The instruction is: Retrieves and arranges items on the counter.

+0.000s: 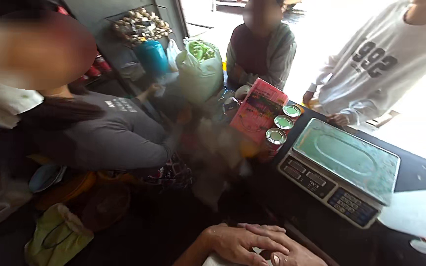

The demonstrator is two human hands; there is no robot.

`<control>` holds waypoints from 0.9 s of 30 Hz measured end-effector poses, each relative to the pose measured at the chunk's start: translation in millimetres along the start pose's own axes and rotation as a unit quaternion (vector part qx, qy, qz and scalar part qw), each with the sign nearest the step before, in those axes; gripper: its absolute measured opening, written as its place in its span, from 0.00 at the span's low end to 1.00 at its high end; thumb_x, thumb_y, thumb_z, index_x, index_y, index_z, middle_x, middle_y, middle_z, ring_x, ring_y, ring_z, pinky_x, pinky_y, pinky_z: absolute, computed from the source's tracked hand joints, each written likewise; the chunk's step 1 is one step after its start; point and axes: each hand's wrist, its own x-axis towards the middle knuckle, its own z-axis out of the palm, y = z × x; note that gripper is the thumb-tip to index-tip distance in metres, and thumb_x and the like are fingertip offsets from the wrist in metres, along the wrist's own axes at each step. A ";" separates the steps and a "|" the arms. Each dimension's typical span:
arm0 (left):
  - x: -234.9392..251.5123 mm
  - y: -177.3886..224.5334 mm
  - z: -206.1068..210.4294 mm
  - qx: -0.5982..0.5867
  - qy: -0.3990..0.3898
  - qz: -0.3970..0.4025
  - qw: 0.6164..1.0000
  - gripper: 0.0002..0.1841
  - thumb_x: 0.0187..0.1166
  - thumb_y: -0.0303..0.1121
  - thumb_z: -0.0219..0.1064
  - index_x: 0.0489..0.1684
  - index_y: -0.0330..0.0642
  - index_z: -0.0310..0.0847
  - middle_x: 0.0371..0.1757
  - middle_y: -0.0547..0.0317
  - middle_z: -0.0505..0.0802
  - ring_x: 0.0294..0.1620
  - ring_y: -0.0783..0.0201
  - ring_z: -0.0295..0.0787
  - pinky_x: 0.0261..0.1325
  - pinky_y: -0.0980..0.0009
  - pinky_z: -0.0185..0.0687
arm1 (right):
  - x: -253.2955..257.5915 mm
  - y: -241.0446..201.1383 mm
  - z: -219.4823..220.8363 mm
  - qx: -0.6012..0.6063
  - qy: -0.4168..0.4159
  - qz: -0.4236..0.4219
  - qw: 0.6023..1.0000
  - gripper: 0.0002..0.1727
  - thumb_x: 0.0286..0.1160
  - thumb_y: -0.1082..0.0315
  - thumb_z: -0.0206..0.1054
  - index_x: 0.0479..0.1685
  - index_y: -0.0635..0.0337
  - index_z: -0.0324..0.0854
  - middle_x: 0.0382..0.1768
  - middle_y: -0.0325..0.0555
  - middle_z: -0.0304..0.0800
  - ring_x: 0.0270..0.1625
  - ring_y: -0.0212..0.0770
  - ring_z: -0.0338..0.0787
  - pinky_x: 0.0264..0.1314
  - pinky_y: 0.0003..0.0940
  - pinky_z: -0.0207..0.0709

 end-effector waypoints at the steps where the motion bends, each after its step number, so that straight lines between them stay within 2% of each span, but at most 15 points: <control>1: -13.8 4.4 -7.0 -0.002 0.017 -0.004 1.000 0.29 0.89 0.49 0.54 0.81 0.39 0.75 0.90 0.47 0.69 0.93 0.51 0.55 0.92 0.52 0.53 | -9.8 2.3 1.8 0.049 0.066 -0.003 0.997 0.38 0.84 0.36 0.55 0.78 0.58 0.79 0.80 0.49 0.79 0.81 0.45 0.78 0.84 0.47 0.72; 2: -35.4 8.8 -19.0 -0.020 0.056 -0.019 0.998 0.31 0.87 0.54 0.55 0.79 0.41 0.78 0.88 0.50 0.72 0.90 0.53 0.64 0.86 0.54 0.68 | -25.0 1.5 2.2 0.069 0.181 0.011 0.981 0.35 0.83 0.35 0.55 0.62 0.57 0.89 0.64 0.51 0.92 0.65 0.48 0.91 0.69 0.49 0.85; 3: -62.6 12.4 -35.5 -0.052 0.116 -0.035 0.991 0.32 0.86 0.57 0.56 0.77 0.42 0.80 0.84 0.52 0.78 0.85 0.53 0.73 0.81 0.53 0.76 | -42.4 -5.6 -2.7 0.062 0.301 0.035 0.951 0.35 0.83 0.32 0.51 0.48 0.54 0.92 0.50 0.50 0.97 0.53 0.48 0.95 0.57 0.49 0.90; 5: -110.0 21.4 -74.7 -0.098 0.208 -0.048 0.972 0.32 0.85 0.58 0.59 0.74 0.41 0.83 0.79 0.49 0.84 0.79 0.49 0.80 0.74 0.49 0.84 | -74.9 -27.0 -24.9 0.000 0.446 0.040 0.894 0.36 0.82 0.30 0.47 0.38 0.47 0.92 0.42 0.47 0.97 0.51 0.49 0.96 0.58 0.50 0.89; 6: -122.6 29.4 -92.7 -0.100 0.218 -0.060 0.969 0.32 0.84 0.58 0.61 0.76 0.42 0.81 0.79 0.49 0.83 0.79 0.49 0.80 0.75 0.49 0.83 | -86.0 -35.7 -36.1 -0.049 0.464 0.024 0.884 0.37 0.85 0.31 0.45 0.39 0.48 0.93 0.44 0.49 0.98 0.54 0.52 0.96 0.62 0.52 0.89; 9: -102.2 44.9 -115.7 -0.029 0.222 -0.047 0.974 0.32 0.82 0.55 0.65 0.79 0.43 0.76 0.80 0.52 0.82 0.80 0.52 0.79 0.76 0.51 0.82 | -71.3 -43.3 -41.0 -0.124 0.424 -0.039 0.896 0.36 0.86 0.33 0.47 0.62 0.51 0.89 0.61 0.53 0.93 0.64 0.56 0.91 0.68 0.54 0.86; 11: -60.9 41.9 -104.8 -0.004 0.184 0.030 0.982 0.32 0.82 0.54 0.66 0.79 0.43 0.76 0.85 0.51 0.76 0.83 0.53 0.74 0.74 0.52 0.84 | -19.6 -45.6 -17.9 -0.121 0.384 -0.066 0.913 0.39 0.82 0.29 0.49 0.78 0.47 0.78 0.77 0.53 0.81 0.73 0.58 0.85 0.67 0.58 0.87; 13: -22.6 40.1 -79.2 0.011 0.119 0.098 0.988 0.34 0.80 0.56 0.67 0.79 0.42 0.76 0.87 0.48 0.72 0.86 0.54 0.69 0.78 0.55 0.80 | 33.4 -51.0 14.2 -0.083 0.351 -0.081 0.929 0.44 0.77 0.26 0.52 0.86 0.44 0.70 0.85 0.48 0.71 0.79 0.52 0.80 0.71 0.53 0.85; 15: -2.8 35.9 -54.8 0.065 0.069 0.118 0.989 0.33 0.78 0.51 0.69 0.77 0.39 0.78 0.85 0.42 0.74 0.89 0.49 0.63 0.89 0.53 0.62 | 62.2 -63.2 39.3 -0.037 0.339 -0.032 0.939 0.51 0.71 0.24 0.57 0.85 0.54 0.71 0.85 0.48 0.71 0.82 0.47 0.76 0.82 0.49 0.74; 16: -0.7 34.4 -49.3 0.100 0.048 0.102 0.989 0.31 0.78 0.49 0.71 0.78 0.41 0.79 0.85 0.42 0.75 0.90 0.48 0.61 0.91 0.52 0.57 | 73.1 -71.3 47.8 -0.036 0.345 0.000 0.938 0.55 0.67 0.21 0.57 0.81 0.62 0.74 0.82 0.51 0.75 0.82 0.45 0.75 0.85 0.44 0.70; 17: -2.2 31.8 -49.0 0.129 0.026 0.080 0.988 0.30 0.80 0.47 0.71 0.80 0.44 0.77 0.85 0.45 0.75 0.91 0.51 0.61 0.91 0.52 0.56 | 77.6 -62.8 49.8 -0.046 0.332 -0.007 0.942 0.56 0.69 0.21 0.55 0.78 0.67 0.75 0.82 0.56 0.74 0.84 0.47 0.74 0.87 0.43 0.68; 20: -14.1 28.7 -59.4 0.123 -0.009 0.065 0.990 0.26 0.84 0.43 0.67 0.80 0.45 0.76 0.79 0.55 0.82 0.85 0.61 0.70 0.87 0.58 0.65 | 81.3 -20.0 40.6 -0.083 0.242 -0.074 0.964 0.48 0.83 0.30 0.47 0.78 0.69 0.75 0.84 0.62 0.70 0.88 0.58 0.67 0.92 0.55 0.60; 23: -21.7 34.5 -68.9 0.106 0.007 0.070 0.992 0.26 0.84 0.43 0.66 0.79 0.43 0.77 0.77 0.54 0.84 0.80 0.65 0.76 0.83 0.64 0.69 | 94.2 -20.6 34.7 -0.072 0.226 -0.104 0.966 0.44 0.85 0.34 0.49 0.74 0.69 0.79 0.81 0.63 0.74 0.86 0.60 0.70 0.91 0.56 0.61; 25: -26.4 39.4 -70.4 0.082 0.042 0.066 0.994 0.23 0.86 0.42 0.63 0.73 0.37 0.80 0.75 0.49 0.85 0.76 0.65 0.80 0.80 0.65 0.72 | 98.7 -27.1 32.5 -0.078 0.224 -0.083 0.968 0.43 0.86 0.35 0.49 0.75 0.68 0.79 0.81 0.60 0.75 0.85 0.55 0.71 0.91 0.52 0.60; 27: -37.7 50.8 -69.7 0.083 0.054 0.022 0.995 0.21 0.85 0.37 0.63 0.69 0.30 0.82 0.69 0.41 0.88 0.66 0.59 0.87 0.72 0.64 0.78 | 109.1 -65.0 42.0 -0.099 0.227 -0.003 0.969 0.45 0.81 0.32 0.50 0.69 0.70 0.83 0.77 0.55 0.81 0.84 0.46 0.74 0.90 0.42 0.59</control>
